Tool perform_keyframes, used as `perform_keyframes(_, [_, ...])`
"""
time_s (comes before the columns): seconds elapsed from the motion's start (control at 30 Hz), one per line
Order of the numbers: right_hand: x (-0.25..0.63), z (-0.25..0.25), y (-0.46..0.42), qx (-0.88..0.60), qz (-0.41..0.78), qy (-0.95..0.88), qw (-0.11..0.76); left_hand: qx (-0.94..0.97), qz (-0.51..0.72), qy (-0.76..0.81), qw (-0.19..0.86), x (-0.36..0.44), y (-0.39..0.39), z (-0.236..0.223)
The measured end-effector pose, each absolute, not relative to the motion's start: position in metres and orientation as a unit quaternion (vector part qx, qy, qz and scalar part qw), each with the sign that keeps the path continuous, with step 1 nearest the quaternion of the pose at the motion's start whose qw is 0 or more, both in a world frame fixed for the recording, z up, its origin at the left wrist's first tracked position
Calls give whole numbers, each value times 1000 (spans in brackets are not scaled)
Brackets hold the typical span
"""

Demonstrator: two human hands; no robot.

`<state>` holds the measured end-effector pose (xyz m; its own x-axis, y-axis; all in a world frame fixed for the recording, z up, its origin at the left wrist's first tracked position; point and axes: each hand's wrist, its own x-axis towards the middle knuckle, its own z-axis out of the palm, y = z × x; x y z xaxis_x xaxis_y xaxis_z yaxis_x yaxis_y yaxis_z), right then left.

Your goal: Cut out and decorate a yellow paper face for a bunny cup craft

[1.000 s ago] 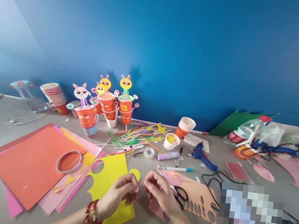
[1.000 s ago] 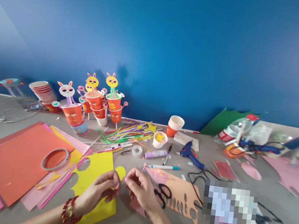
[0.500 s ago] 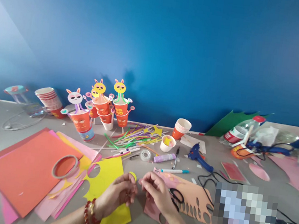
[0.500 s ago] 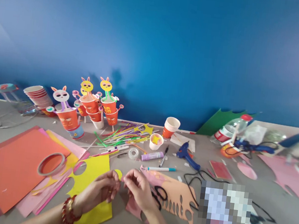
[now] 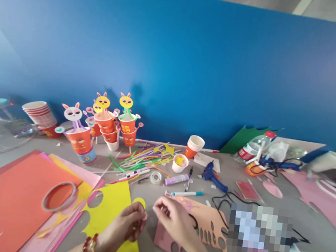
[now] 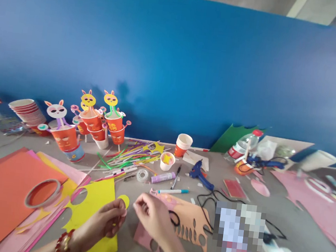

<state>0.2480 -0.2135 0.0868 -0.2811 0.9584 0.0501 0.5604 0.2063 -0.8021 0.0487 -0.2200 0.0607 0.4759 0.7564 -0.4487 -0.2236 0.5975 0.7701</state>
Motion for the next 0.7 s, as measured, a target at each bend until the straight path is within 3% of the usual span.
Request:
perform_keyframes(0.1, [276,102,-197,-574,194,-747,273,297,307,393,814,49,-220,61])
perform_keyframes(0.23, [303,96,-164,-564,-32,-811,152,275,298,390,826,50,-221,60])
perform_keyframes(0.47, [297,70,-141,-540,-108,-829,91,349,323,390,788,42,-222,71])
perform_keyframes(0.7, [299,104,-156,-523,-104,-839,111,456,392,420,679,42,-197,107])
